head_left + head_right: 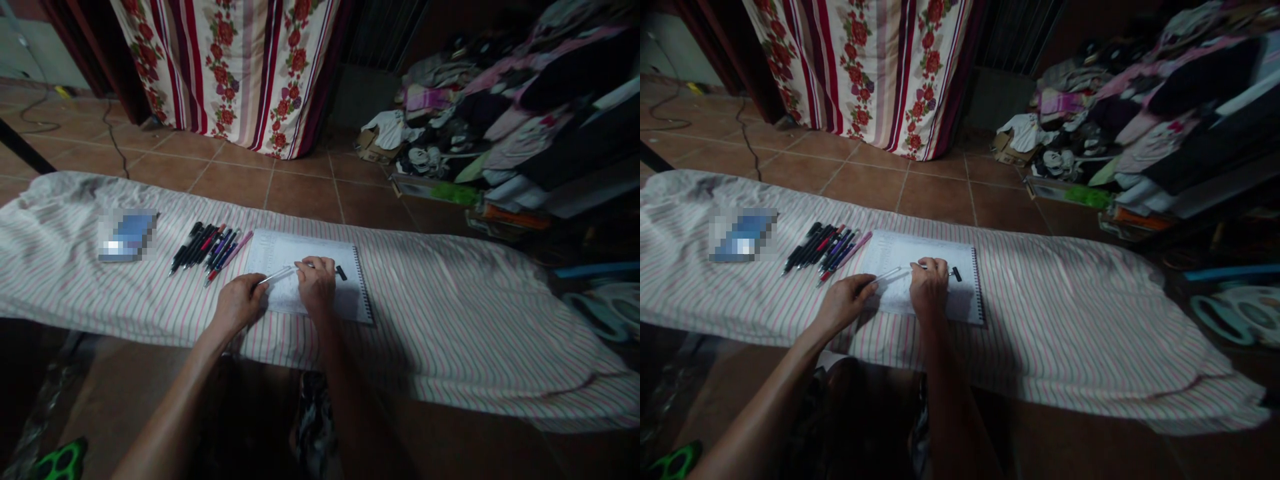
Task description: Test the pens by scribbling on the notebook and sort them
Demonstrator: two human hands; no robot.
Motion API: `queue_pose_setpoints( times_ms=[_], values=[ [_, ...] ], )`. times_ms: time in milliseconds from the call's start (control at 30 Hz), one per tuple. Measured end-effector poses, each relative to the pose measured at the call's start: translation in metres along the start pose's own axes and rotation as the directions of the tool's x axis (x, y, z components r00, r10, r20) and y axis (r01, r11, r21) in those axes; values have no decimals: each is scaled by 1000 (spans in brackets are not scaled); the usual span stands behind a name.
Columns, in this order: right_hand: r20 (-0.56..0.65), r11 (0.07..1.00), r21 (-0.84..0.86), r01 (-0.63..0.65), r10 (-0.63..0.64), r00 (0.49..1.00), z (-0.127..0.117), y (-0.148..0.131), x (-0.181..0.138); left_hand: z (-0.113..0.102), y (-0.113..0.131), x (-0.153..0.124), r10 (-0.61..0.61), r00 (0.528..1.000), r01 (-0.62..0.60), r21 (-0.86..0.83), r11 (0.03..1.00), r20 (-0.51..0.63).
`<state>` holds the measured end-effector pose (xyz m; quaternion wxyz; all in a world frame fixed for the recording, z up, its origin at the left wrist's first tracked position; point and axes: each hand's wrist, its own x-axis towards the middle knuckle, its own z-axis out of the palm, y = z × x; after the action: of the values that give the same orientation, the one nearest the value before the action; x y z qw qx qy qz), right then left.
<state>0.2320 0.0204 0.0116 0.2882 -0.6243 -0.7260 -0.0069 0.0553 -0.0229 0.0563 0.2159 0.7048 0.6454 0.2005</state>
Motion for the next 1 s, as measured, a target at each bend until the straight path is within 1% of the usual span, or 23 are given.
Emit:
queue_pose_setpoints(
  times_ms=[267, 500, 567, 633, 667, 700, 767, 833, 867, 933, 1000],
  values=[
    [-6, 999, 16, -31, 31, 999, 1, -12, 3, -2, 2, 0, 16, 1000, -16, -23, 1000, 1],
    [-73, 995, 97, 17, -10, 997, -14, -14, 9, -6, -3, -1, 35, 999, -35, -16, 999, -2],
    [-114, 990, 143, 1, 15, 993, -18, -15, 11, -7, -4, -1, 31, 999, -31, -21, 999, -9],
    [-154, 974, 224, -45, 81, 985, -22, -15, 12, -7, -4, -1, 26, 1000, -26, -27, 999, -17],
    [-153, 956, 282, -79, 126, 980, -24, -16, 12, -6, -4, 0, 24, 1000, -24, -28, 999, -21],
    [-126, 927, 355, -120, 175, 977, -25, -15, 13, -6, -4, 0, 23, 1000, -24, -28, 999, -19],
    [12, 819, 526, -230, 263, 965, -27, -15, 13, -6, -3, 1, 20, 1000, -20, -23, 1000, -11],
    [175, 654, 673, -345, 313, 934, -28, -13, 13, -5, -3, 1, 19, 1000, -19, -13, 1000, -7],
    [233, 572, 724, -386, 325, 917, -30, -13, 13, -4, -3, 1, 22, 1000, -22, -9, 1000, -8],
    [289, 436, 795, -421, 338, 896, -33, -11, 12, -3, -3, 2, 28, 1000, -28, -8, 1000, -12],
    [309, 328, 846, -420, 340, 888, -38, -10, 12, -2, -3, 3, 20, 1000, -20, -20, 1000, -20]
  ],
)
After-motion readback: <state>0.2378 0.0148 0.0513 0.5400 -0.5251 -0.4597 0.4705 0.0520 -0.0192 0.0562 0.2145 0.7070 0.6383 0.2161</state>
